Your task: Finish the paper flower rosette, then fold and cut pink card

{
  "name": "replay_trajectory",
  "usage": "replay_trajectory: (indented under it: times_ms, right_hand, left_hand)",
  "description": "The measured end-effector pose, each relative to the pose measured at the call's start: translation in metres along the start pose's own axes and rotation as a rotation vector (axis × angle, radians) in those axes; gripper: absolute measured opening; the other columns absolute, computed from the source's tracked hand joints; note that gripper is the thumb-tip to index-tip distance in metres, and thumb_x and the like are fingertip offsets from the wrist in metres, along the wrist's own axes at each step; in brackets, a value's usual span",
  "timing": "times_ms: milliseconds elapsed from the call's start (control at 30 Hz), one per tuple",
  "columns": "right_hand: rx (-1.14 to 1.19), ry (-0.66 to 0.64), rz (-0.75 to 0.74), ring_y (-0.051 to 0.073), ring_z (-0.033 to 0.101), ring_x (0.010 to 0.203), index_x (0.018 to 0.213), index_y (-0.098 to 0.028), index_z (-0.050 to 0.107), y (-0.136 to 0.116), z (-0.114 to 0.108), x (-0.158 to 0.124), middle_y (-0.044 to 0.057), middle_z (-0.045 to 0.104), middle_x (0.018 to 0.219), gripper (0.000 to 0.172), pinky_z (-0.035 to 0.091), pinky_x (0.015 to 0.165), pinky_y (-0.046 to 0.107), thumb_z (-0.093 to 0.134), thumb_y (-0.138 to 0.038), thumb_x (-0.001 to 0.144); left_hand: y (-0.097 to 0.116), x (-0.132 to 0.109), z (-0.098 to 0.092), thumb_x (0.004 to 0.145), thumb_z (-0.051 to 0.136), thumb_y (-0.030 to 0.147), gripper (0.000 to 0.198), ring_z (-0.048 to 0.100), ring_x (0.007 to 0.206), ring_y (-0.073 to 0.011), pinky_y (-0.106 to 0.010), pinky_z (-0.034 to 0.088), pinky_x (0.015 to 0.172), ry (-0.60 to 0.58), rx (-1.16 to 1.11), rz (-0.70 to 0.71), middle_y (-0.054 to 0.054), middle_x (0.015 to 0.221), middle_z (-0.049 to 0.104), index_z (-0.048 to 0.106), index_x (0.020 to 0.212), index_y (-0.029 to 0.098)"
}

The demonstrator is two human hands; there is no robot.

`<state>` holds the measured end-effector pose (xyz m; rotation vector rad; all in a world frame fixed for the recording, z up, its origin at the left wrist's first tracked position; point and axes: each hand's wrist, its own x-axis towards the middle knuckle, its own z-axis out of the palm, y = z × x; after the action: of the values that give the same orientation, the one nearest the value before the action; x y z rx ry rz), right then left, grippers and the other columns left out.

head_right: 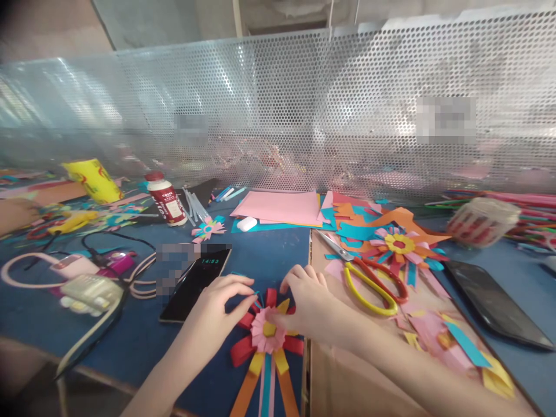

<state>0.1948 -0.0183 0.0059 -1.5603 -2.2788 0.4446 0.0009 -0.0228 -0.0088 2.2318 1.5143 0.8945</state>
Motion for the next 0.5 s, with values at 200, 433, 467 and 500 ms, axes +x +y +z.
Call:
replay_trajectory:
  times_ms: [200, 433, 467, 500]
  right_hand:
    - [-0.038, -0.157, 0.105, 0.024, 0.047, 0.089, 0.073, -0.02, 0.054, -0.011, -0.005, -0.003, 0.004, 0.057, 0.093, 0.022, 0.037, 0.075, 0.037, 0.068, -0.03, 0.06]
    - [0.169, -0.188, 0.148, 0.016, 0.051, 0.072, 0.076, -0.021, 0.053, -0.016, -0.01, -0.01, 0.0, 0.059, 0.077, 0.018, 0.038, 0.06, 0.027, 0.061, -0.016, 0.061]
    - [0.236, -0.177, 0.155, 0.015, 0.052, 0.069, 0.076, -0.021, 0.051, -0.017, -0.011, -0.011, -0.001, 0.059, 0.075, 0.019, 0.038, 0.057, 0.025, 0.06, -0.015, 0.061]
    - [0.308, -0.164, 0.169, 0.013, 0.051, 0.066, 0.077, -0.021, 0.049, -0.018, -0.011, -0.012, -0.001, 0.058, 0.073, 0.02, 0.038, 0.055, 0.024, 0.06, -0.013, 0.062]
  left_hand:
    - [0.001, 0.0, -0.003, 0.078, 0.056, 0.019, 0.009, 0.062, 0.089, -0.0175, -0.029, 0.048, 0.079, -0.087, -0.135, -0.021, -0.003, 0.093, 0.068, 0.064, 0.075, 0.02]
    - [0.007, 0.004, -0.016, 0.078, 0.056, 0.027, 0.012, 0.063, 0.082, -0.0175, -0.026, 0.048, 0.074, -0.244, -0.268, -0.112, -0.002, 0.09, 0.069, 0.066, 0.079, 0.02]
    - [0.006, 0.005, -0.017, 0.078, 0.056, 0.028, 0.014, 0.063, 0.083, -0.0175, -0.026, 0.048, 0.075, -0.27, -0.306, -0.124, -0.002, 0.09, 0.069, 0.066, 0.081, 0.02]
    - [0.006, 0.006, -0.019, 0.078, 0.056, 0.029, 0.015, 0.064, 0.083, -0.0175, -0.026, 0.048, 0.075, -0.298, -0.35, -0.135, -0.002, 0.091, 0.069, 0.066, 0.082, 0.019]
